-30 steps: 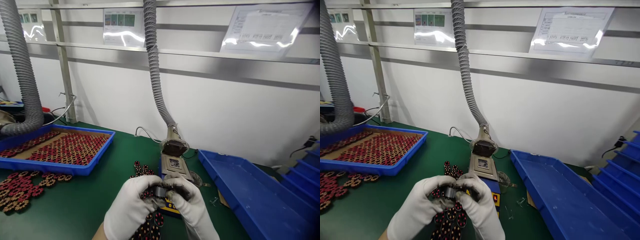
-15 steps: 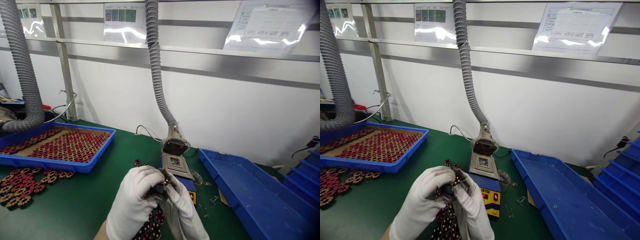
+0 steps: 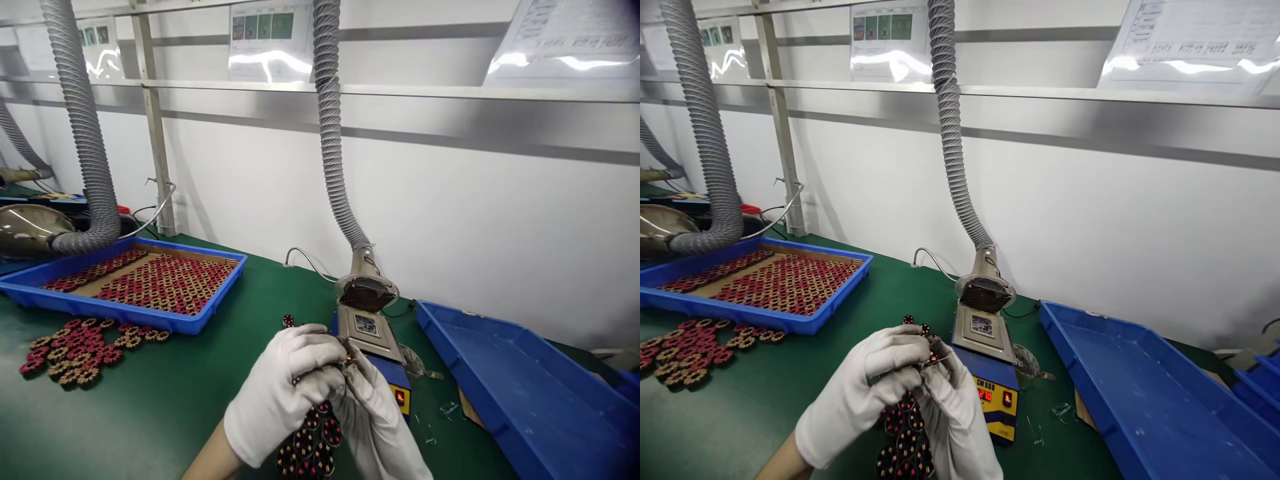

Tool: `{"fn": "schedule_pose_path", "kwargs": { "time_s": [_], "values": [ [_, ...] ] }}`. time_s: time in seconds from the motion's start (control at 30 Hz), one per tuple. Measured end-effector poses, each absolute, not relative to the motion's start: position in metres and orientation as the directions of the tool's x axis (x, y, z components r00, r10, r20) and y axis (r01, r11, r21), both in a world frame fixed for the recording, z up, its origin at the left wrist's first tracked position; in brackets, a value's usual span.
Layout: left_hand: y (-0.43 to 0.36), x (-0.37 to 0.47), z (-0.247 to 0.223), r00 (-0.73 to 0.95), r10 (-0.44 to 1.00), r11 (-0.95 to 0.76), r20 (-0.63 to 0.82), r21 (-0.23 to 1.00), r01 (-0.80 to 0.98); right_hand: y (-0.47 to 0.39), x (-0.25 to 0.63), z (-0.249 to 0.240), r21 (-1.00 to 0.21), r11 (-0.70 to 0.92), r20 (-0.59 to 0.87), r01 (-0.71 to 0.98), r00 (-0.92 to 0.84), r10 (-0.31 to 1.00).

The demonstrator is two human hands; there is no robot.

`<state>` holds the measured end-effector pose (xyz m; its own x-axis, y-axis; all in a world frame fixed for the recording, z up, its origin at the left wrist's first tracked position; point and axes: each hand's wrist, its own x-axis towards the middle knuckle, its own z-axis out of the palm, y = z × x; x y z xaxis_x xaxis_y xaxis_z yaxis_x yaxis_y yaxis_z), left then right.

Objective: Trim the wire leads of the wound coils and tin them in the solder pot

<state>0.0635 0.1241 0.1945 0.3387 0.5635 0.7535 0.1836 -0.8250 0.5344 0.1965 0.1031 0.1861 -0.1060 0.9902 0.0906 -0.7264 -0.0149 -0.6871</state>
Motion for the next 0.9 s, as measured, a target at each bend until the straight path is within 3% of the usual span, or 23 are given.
{"fn": "schedule_pose_path", "kwargs": {
  "time_s": [0.2,0.3,0.4,0.53,0.6,0.77,0.9],
  "values": [
    [0.119,0.055,0.199,0.110,0.816,-0.569,0.568,0.822,-0.020,0.098,0.196,0.184,-0.685,-0.084,0.045,-0.724,-0.157,0.987],
    [0.117,0.054,0.203,0.175,0.874,-0.453,0.454,0.890,-0.044,0.097,0.192,0.187,-0.676,-0.080,0.052,-0.733,-0.155,0.987],
    [0.121,0.058,0.202,0.260,0.847,-0.466,0.464,0.883,-0.058,0.099,0.188,0.186,-0.656,-0.073,0.064,-0.752,-0.152,0.986],
    [0.126,0.058,0.198,0.067,0.847,-0.512,0.527,0.844,-0.158,0.102,0.193,0.181,-0.583,-0.199,-0.016,-0.788,-0.234,0.972],
    [0.124,0.055,0.200,0.002,0.863,-0.501,0.505,0.858,-0.113,0.104,0.197,0.180,-0.556,-0.247,-0.029,-0.794,-0.279,0.960],
    [0.120,0.055,0.206,0.247,0.800,-0.590,0.546,0.790,0.164,0.111,0.197,0.175,-0.556,-0.228,0.007,-0.799,-0.278,0.960],
    [0.121,0.062,0.207,0.257,0.703,-0.694,0.663,0.718,0.048,0.114,0.196,0.166,-0.688,-0.177,-0.079,-0.704,-0.169,0.982]
  ]
}}
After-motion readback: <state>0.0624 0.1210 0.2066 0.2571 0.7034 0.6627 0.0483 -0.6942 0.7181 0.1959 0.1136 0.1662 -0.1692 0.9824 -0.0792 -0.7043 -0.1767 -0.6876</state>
